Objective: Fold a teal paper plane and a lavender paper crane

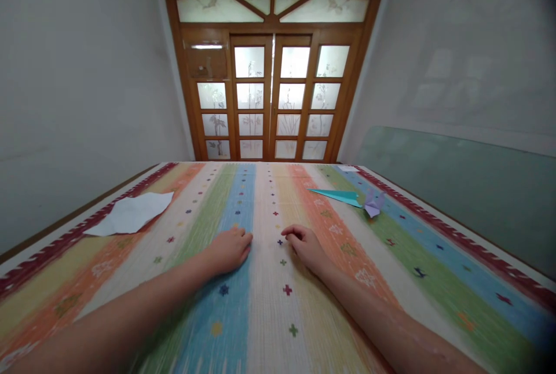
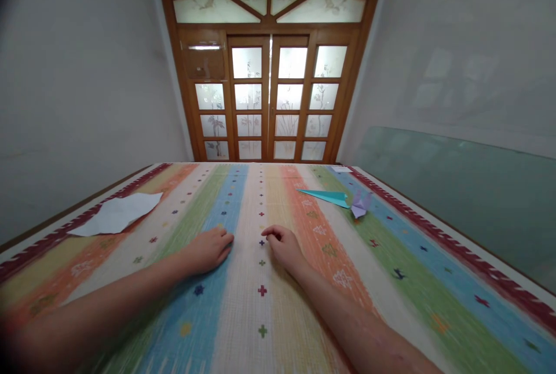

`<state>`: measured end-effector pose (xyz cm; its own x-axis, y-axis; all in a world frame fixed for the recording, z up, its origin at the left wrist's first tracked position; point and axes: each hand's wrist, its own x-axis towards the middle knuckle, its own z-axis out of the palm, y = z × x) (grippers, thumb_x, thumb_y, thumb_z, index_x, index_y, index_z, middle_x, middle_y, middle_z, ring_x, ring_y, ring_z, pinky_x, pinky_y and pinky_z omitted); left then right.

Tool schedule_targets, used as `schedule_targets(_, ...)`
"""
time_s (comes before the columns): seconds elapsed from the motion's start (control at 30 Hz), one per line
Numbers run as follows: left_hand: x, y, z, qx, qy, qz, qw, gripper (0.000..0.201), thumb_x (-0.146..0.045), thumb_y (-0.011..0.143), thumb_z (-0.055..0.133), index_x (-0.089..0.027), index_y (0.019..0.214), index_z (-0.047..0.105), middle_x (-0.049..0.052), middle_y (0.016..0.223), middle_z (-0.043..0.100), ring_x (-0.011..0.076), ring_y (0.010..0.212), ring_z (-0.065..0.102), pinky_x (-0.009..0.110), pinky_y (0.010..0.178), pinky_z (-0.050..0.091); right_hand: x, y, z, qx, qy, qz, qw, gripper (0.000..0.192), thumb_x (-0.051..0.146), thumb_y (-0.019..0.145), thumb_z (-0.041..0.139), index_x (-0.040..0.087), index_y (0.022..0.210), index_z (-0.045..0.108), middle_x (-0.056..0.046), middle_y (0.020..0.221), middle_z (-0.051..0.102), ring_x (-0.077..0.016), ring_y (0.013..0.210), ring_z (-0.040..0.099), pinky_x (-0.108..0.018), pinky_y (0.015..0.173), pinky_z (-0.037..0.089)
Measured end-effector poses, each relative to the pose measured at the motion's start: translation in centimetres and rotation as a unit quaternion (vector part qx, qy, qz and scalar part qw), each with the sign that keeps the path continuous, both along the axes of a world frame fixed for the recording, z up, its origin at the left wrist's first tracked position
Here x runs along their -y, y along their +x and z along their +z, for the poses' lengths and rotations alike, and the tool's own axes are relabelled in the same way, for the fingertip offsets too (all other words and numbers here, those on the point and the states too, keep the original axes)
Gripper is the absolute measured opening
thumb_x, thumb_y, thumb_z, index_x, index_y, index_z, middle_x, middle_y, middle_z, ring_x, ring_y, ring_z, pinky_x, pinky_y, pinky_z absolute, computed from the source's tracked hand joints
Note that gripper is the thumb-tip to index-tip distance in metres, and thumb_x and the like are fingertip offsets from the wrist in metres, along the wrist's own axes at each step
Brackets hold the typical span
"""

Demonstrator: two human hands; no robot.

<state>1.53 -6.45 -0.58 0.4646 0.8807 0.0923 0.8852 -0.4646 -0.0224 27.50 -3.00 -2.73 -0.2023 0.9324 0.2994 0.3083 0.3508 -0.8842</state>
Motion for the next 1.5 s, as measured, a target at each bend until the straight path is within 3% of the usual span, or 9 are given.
schedule_targets(0.17,-3.3,-9.4,2.6,-0.041,0.056,0.177,0.982,0.028,-0.031,0.089,0.049,-0.014,0.109,0.060,0.019,0.111,0.061,0.0343,0.109,0.053,0.045,0.090,0.041,-0.1,0.1,0.1,-0.006,-0.009,0.008,1.000,0.022,0.023,0.077,0.051,0.018,0.082,0.072,-0.004,0.079,0.068,-0.0194,0.077,0.061,-0.030,0.073,0.044)
schedule_targets(0.33,-2.6,-18.9,4.0,-0.068,0.086,0.350,0.930,0.041,-0.037,0.086,0.048,-0.010,0.115,0.057,0.025,0.119,0.059,0.0416,0.113,0.051,0.051,0.087,0.042,-0.2,0.1,0.0,-0.012,-0.019,0.008,1.000,0.022,0.023,0.077,0.051,0.018,0.083,0.072,-0.003,0.076,0.067,-0.0179,0.073,0.059,-0.029,0.069,0.043)
schedule_targets(0.53,-0.5,-24.3,3.2,-0.068,0.006,0.435,0.898,0.037,-0.040,0.084,0.050,-0.011,0.100,0.068,0.021,0.108,0.067,0.0401,0.098,0.061,0.044,0.077,0.046,-0.3,0.0,-0.1,-0.014,-0.031,0.009,0.999,0.021,0.022,0.077,0.051,0.019,0.082,0.072,-0.002,0.069,0.064,-0.0163,0.065,0.056,-0.027,0.062,0.041)
schedule_targets(0.7,-1.0,-20.4,3.3,-0.055,0.021,0.390,0.919,0.036,-0.034,0.090,0.041,-0.012,0.092,0.070,0.020,0.101,0.069,0.0384,0.097,0.063,0.041,0.073,0.045,-0.1,-0.2,0.0,-0.013,-0.037,0.011,0.999,0.020,0.022,0.078,0.052,0.019,0.084,0.071,-0.001,0.069,0.063,-0.0156,0.063,0.056,-0.026,0.059,0.041)
schedule_targets(0.97,2.6,-0.1,3.9,0.091,0.038,0.144,0.985,0.039,-0.042,0.096,0.038,-0.021,0.090,0.070,0.010,0.093,0.072,0.0265,0.087,0.066,0.033,0.073,0.042,0.1,-0.3,-0.3,-0.033,-0.043,0.043,0.998,0.036,0.037,0.092,0.049,0.019,0.121,0.058,-0.003,0.082,0.064,-0.0154,0.068,0.062,-0.024,0.055,0.045)
schedule_targets(1.1,6.1,6.3,5.7,0.232,-0.099,-0.020,0.968,0.035,-0.048,0.092,0.050,-0.025,0.108,0.071,0.007,0.105,0.074,0.0229,0.082,0.067,0.031,0.072,0.045,0.0,0.3,-0.3,-0.069,-0.099,0.043,0.992,0.053,0.048,0.095,0.044,0.025,0.142,0.038,-0.004,0.087,0.064,-0.0174,0.070,0.065,-0.020,0.043,0.042)
schedule_targets(1.2,6.2,6.2,6.1,0.280,-0.135,-0.075,0.947,0.031,-0.044,0.093,0.048,-0.028,0.104,0.073,0.004,0.097,0.075,0.0221,0.080,0.067,0.031,0.072,0.044,-0.2,0.7,-0.4,-0.090,-0.110,0.040,0.989,0.060,0.051,0.093,0.047,0.026,0.146,0.032,-0.003,0.087,0.063,-0.0182,0.071,0.065,-0.021,0.042,0.044)
schedule_targets(1.37,2.7,1.1,3.1,0.329,-0.010,0.071,0.942,0.030,-0.038,0.090,0.049,-0.020,0.089,0.074,0.008,0.085,0.074,0.0221,0.076,0.063,0.031,0.070,0.041,-0.2,0.3,-0.5,-0.067,-0.100,0.036,0.992,0.061,0.042,0.086,0.058,0.026,0.141,0.040,-0.005,0.098,0.060,-0.0171,0.074,0.065,-0.018,0.039,0.041)
schedule_targets(1.5,1.0,-1.5,0.4,0.349,-0.084,0.085,0.930,0.028,-0.037,0.088,0.051,-0.020,0.092,0.073,0.005,0.078,0.072,0.0212,0.069,0.062,0.028,0.064,0.039,0.0,0.0,-0.3,-0.047,-0.077,0.033,0.995,0.048,0.037,0.085,0.059,0.022,0.130,0.054,-0.007,0.101,0.064,-0.0162,0.076,0.065,-0.020,0.047,0.045)
